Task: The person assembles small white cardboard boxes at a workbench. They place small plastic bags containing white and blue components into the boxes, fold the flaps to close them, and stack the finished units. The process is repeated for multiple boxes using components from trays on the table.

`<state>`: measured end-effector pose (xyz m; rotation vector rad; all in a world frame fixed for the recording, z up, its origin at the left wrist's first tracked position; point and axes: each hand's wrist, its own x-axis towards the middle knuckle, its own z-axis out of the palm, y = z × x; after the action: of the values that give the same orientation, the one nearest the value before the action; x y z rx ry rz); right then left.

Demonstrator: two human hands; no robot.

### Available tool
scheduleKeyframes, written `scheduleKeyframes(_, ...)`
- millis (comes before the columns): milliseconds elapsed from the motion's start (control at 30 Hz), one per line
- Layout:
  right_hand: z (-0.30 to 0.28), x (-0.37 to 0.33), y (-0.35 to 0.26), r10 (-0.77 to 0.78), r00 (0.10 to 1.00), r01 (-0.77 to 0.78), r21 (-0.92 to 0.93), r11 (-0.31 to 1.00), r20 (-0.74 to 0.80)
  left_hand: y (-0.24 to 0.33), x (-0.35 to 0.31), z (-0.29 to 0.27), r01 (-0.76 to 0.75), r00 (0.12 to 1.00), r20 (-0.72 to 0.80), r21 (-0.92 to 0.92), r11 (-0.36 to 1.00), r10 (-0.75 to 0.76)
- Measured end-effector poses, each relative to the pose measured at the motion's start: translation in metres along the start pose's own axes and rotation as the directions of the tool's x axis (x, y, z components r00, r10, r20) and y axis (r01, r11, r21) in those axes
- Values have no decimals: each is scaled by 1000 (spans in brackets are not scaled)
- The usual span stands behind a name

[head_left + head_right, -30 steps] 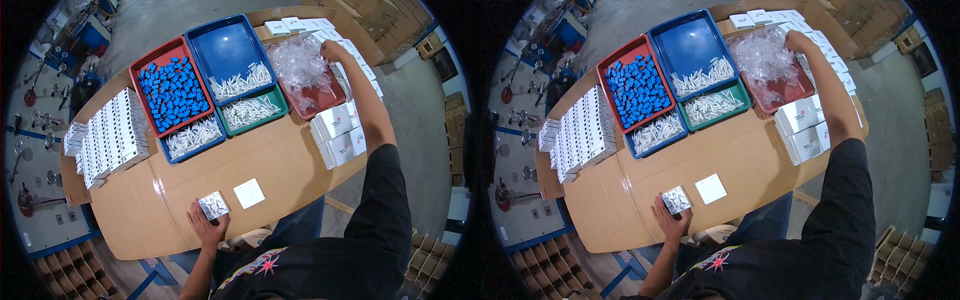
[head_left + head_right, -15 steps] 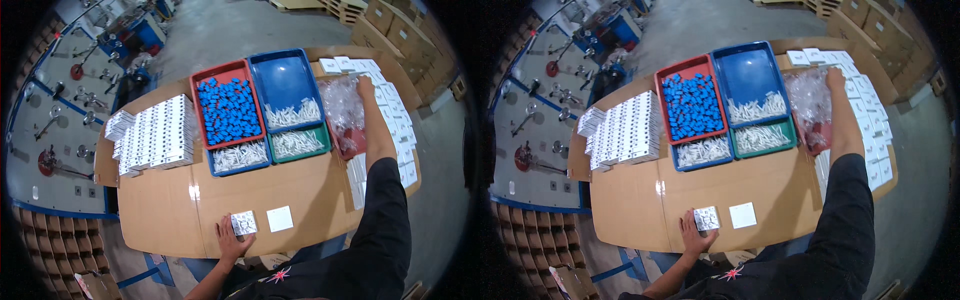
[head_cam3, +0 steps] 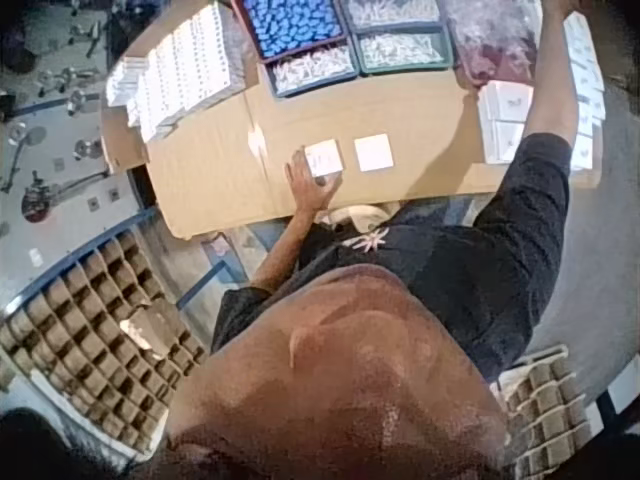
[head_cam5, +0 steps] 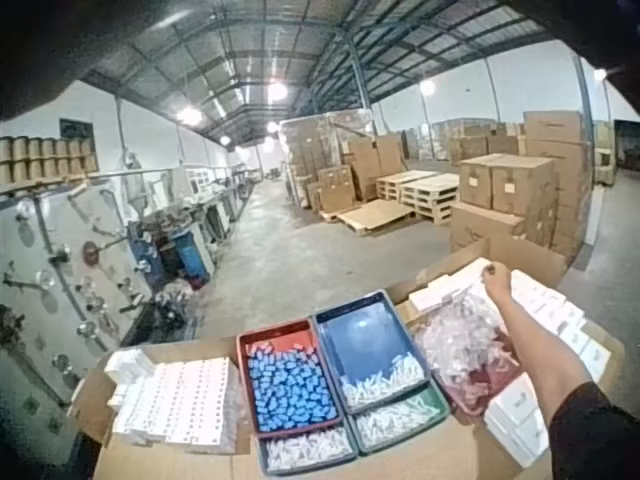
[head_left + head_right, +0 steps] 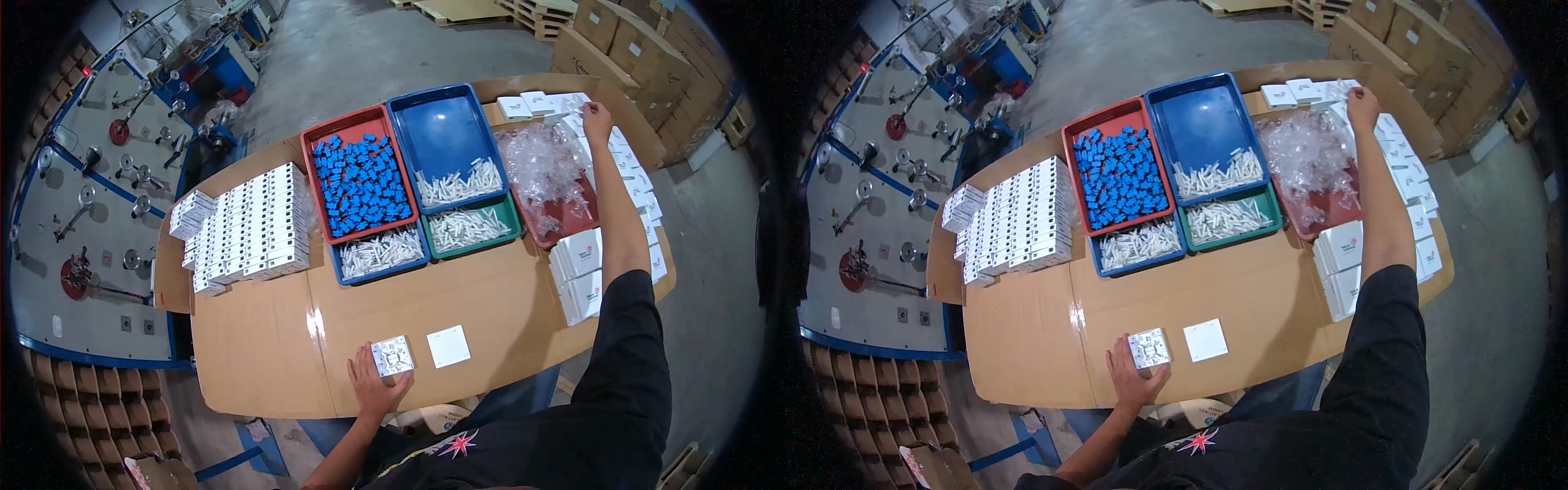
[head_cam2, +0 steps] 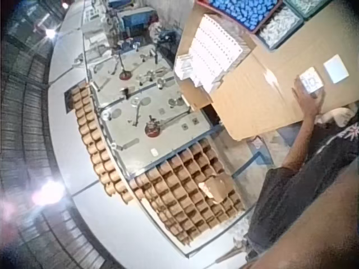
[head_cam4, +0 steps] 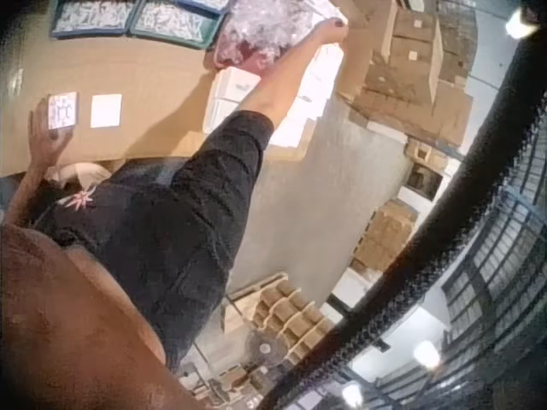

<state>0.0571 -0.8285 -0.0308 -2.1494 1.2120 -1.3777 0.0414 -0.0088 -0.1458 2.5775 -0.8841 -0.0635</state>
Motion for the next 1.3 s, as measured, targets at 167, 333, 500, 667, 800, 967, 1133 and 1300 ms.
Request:
scheduleKeyframes(167, -21, -3, -16, 195, 965, -244, 321, 915, 177, 0, -2, 0, -14, 999, -32, -23, 1000, 13)
scheduleKeyframes(333, -40, -18, -30, 157, 984, -170, 199, 965, 79, -7, -2, 6, 1, 1000, -19, -26, 1000, -1)
scheduleKeyframes(500, -66, -36, -57, 335, 895, -445, 542, 712, 295, -9, -4, 8, -43, 994, -102, -103, 994, 32)
scheduleKeyframes(667, -118, -102, -144, 178, 821, -523, 589, 616, 542, -15, -5, 4, -27, 918, -355, -505, 863, -179)
scheduleKeyframes(800, -186, -230, -232, 114, 740, -580, 543, 607, 663, 59, 32, -35, 114, 953, -68, -824, 554, -296)
scheduleKeyframes(967, -225, -417, -291, 94, 569, -714, 435, 549, 817, 157, 67, -74, 22, 998, 5, -965, 263, -63)
scheduleKeyframes(1133, -223, -484, -320, 210, 496, -858, 438, 269, 842, 143, 60, -71, 213, 969, 178, -951, 223, -170)
scheduleKeyframes(1300, -215, -497, -331, 241, 430, -901, 398, 171, 870, 126, 46, -83, 223, 945, 209, -975, 27, -252)
